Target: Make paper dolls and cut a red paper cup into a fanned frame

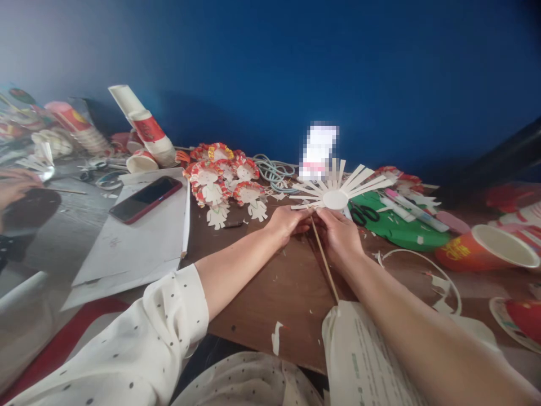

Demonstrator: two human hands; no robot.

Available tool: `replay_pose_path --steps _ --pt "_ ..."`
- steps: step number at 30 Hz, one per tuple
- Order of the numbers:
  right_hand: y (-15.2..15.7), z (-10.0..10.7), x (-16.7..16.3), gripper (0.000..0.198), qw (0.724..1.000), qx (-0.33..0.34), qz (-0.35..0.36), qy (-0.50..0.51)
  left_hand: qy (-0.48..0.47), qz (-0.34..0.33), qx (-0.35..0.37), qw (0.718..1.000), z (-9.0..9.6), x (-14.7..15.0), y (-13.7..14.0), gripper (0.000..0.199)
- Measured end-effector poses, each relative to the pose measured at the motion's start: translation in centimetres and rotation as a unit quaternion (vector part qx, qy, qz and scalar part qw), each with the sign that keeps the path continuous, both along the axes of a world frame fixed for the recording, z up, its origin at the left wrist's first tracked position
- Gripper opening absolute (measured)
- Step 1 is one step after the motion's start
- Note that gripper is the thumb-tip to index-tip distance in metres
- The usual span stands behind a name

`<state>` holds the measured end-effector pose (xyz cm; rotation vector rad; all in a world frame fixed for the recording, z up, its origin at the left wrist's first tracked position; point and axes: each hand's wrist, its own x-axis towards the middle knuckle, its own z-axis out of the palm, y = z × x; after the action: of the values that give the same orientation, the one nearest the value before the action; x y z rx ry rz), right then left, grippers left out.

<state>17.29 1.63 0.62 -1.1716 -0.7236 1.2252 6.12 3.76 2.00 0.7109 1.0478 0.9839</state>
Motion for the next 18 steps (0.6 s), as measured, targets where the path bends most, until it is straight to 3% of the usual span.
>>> replay_pose_path --steps 12,18 --pt "-0.16 0.24 -0.11 0.019 1.0 0.003 -0.023 -0.002 0.016 -0.007 -0.005 1.0 0.14 -0.05 0.08 0.012" --pt "-0.42 0.14 0.35 0.023 0.997 0.021 0.036 -0.059 0.008 0.001 -0.015 1.0 0.16 -0.24 0.12 0.018"
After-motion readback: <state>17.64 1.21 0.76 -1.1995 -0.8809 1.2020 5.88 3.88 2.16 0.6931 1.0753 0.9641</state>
